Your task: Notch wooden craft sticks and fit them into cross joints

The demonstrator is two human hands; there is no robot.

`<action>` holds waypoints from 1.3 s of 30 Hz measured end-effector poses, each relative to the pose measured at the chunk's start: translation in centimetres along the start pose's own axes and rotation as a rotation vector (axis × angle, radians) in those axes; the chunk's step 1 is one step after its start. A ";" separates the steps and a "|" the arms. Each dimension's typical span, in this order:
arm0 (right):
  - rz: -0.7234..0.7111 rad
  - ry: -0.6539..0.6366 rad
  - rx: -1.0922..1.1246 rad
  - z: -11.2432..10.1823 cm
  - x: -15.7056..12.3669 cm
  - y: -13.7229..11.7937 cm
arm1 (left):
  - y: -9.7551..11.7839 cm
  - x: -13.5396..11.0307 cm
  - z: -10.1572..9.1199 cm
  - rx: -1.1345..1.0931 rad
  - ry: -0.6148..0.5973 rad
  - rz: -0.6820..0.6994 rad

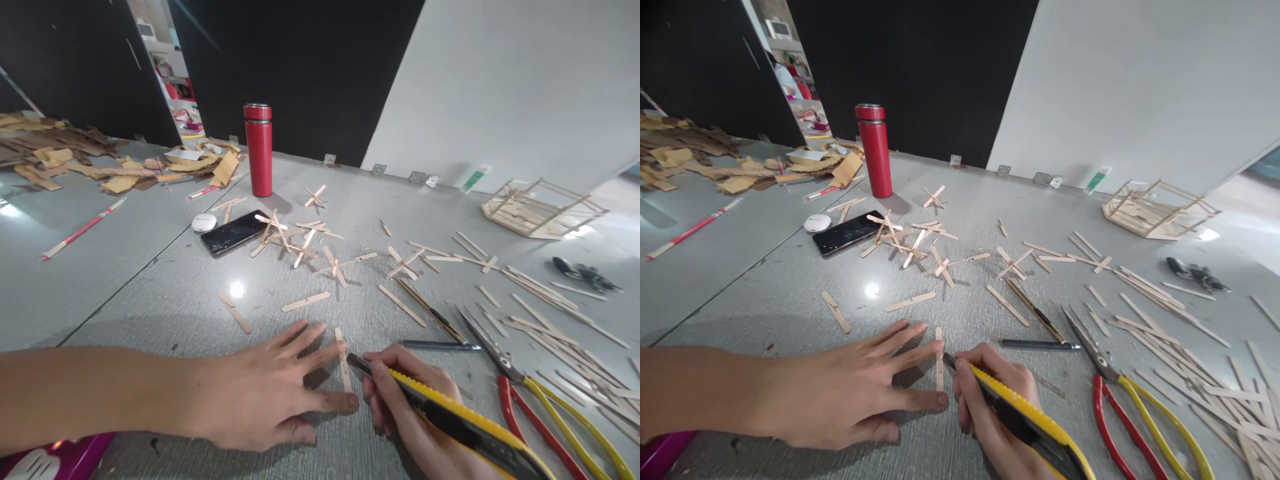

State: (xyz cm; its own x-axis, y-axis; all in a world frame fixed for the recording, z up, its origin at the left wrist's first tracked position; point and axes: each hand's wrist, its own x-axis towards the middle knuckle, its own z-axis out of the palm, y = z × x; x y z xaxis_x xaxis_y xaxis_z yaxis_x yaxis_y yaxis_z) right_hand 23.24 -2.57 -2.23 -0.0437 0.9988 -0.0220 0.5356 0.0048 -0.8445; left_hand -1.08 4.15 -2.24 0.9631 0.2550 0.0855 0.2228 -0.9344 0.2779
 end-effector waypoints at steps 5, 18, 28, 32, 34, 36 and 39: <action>-0.035 -0.021 -0.030 0.2 0.2 -0.2 | 0.0 0.0 0.1 0.016 0.012 0.012; -0.133 -0.044 -0.060 0.6 0.0 0.4 | -0.1 0.4 -0.6 0.003 -0.007 0.013; -0.193 0.013 -0.131 0.6 0.1 0.1 | -0.3 0.3 -0.1 -0.038 -0.025 0.063; -0.169 0.020 -0.131 0.7 0.0 -0.2 | -0.3 0.5 -0.1 -0.028 0.026 0.066; -0.172 0.032 -0.145 0.7 0.0 -0.5 | -0.3 0.6 -0.2 -0.013 0.025 0.068; -0.166 0.041 -0.158 0.7 0.1 -0.9 | -0.3 0.6 -0.3 -0.001 0.023 0.071; -0.137 0.059 -0.166 0.9 0.1 -0.9 | -0.3 0.7 -0.5 0.004 0.041 0.081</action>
State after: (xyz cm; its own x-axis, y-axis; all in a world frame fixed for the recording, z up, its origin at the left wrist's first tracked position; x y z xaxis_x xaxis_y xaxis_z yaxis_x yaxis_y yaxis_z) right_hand 21.99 -2.48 -1.92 -0.0791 0.9893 0.1225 0.6599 0.1441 -0.7374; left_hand -0.52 4.70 -1.82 0.9711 0.1883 0.1466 0.1449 -0.9533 0.2650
